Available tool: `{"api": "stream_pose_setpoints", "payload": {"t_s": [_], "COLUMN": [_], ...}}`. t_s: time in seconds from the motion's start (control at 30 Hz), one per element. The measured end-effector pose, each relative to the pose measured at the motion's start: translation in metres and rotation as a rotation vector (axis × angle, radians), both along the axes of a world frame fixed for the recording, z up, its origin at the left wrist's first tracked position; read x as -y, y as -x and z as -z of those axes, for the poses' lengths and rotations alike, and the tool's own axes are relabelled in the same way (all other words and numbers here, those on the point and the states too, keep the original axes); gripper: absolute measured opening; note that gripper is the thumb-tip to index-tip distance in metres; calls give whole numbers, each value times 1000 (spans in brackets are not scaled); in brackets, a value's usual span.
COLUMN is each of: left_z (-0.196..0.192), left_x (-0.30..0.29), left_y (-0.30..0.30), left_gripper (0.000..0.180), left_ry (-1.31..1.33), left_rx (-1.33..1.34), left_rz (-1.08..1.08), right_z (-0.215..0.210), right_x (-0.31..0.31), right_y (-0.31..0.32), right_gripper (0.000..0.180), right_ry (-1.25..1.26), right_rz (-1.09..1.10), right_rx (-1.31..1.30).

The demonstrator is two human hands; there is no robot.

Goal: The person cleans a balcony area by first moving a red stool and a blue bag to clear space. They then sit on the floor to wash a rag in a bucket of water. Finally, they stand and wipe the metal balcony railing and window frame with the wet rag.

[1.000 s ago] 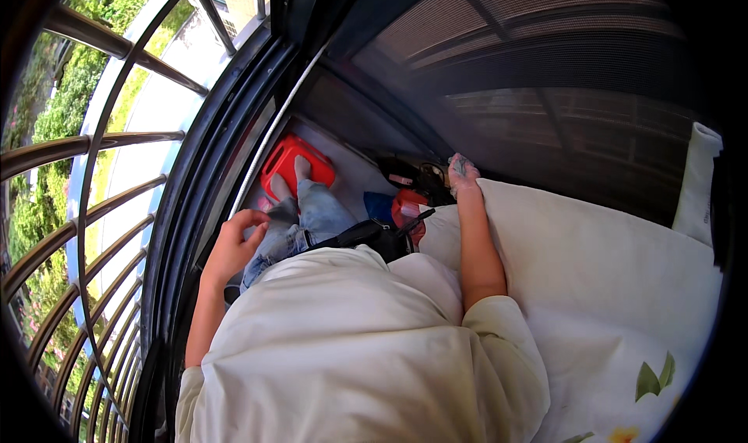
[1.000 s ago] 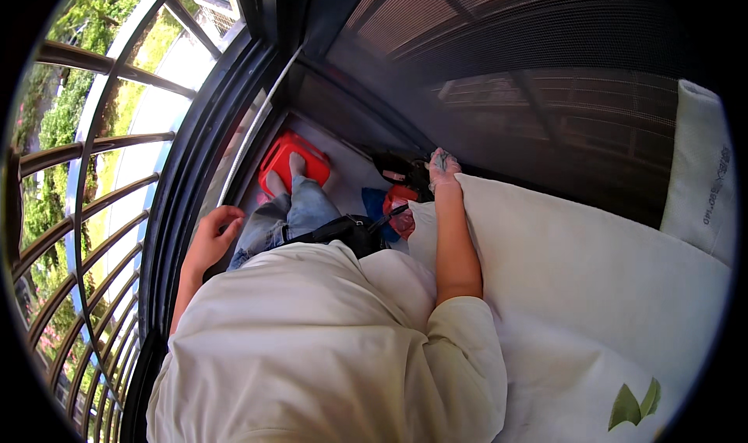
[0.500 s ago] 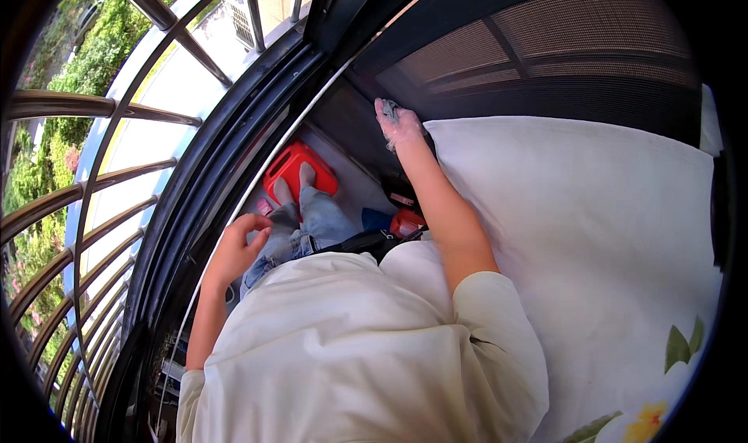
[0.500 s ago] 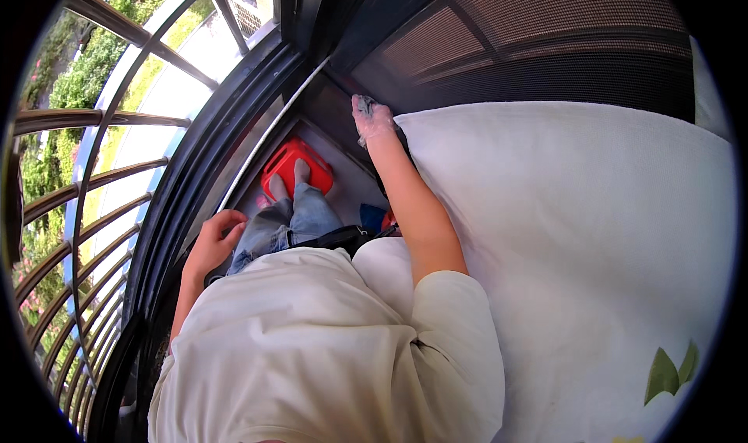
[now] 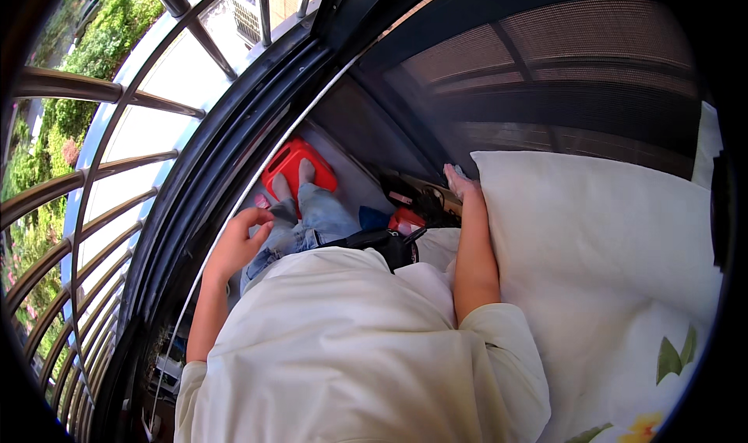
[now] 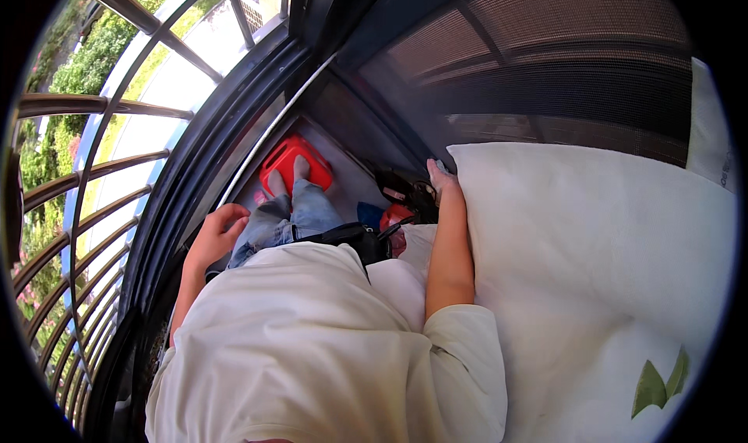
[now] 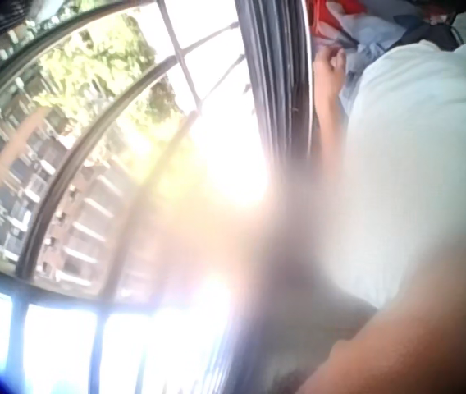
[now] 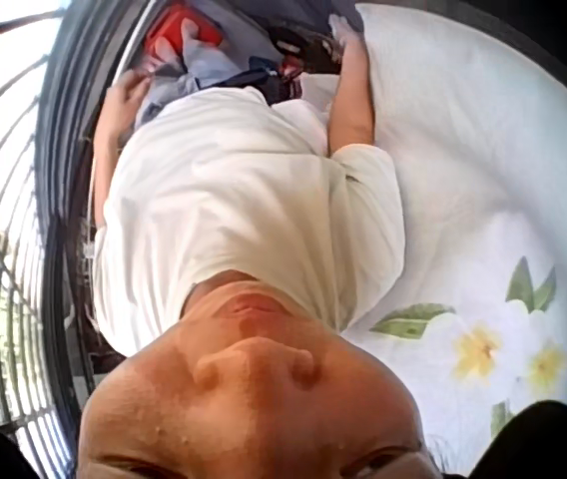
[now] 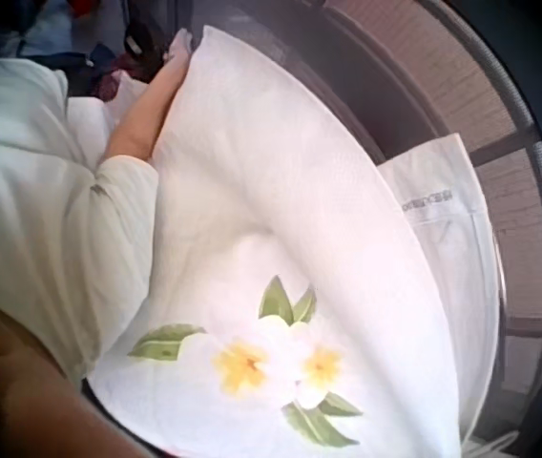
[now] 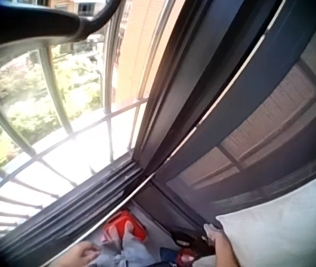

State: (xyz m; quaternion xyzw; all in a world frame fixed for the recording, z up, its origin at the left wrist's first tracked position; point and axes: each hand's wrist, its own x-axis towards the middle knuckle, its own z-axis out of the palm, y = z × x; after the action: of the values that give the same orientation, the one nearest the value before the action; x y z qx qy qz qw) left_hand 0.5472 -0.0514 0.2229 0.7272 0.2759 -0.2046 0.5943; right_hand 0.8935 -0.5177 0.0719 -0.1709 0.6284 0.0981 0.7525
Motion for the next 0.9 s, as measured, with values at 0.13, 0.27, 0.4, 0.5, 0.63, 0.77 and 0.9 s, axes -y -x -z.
{"api": "stream_pose_setpoints", "payload": {"t_s": [0.13, 0.27, 0.4, 0.5, 0.63, 0.77, 0.9], "left_z": [6, 6, 8, 1, -3, -9, -8], "left_x": [-3, -7, -7, -5, -6, -6, -4], "left_y": [-2, 0, 7, 17, 21, 23, 22], "left_gripper": [15, 15, 16, 17, 18, 18, 19], "left_ry": [7, -15, -19, -45, -55, -38, -67], "left_rx": [36, 61, 61, 16, 44, -42, 56], "left_rz": [-12, 2, -14, -62, -87, -162, -168], "right_z": [1, 26, 52, 43, 36, -23, -41], "right_x": [68, 51, -39, -160, -260, -352, -343], "right_y": [20, 25, -1, -4, -19, -2, -12], "right_gripper": [53, 49, 43, 40, 36, 29, 28], "right_ry": [76, 435, 134, -19, -208, -399, -132], "right_rz": [372, 68, -21, -108, -187, -300, -1659], "right_rx": [-74, 205, 162, 150, 158, 202, 699]}}
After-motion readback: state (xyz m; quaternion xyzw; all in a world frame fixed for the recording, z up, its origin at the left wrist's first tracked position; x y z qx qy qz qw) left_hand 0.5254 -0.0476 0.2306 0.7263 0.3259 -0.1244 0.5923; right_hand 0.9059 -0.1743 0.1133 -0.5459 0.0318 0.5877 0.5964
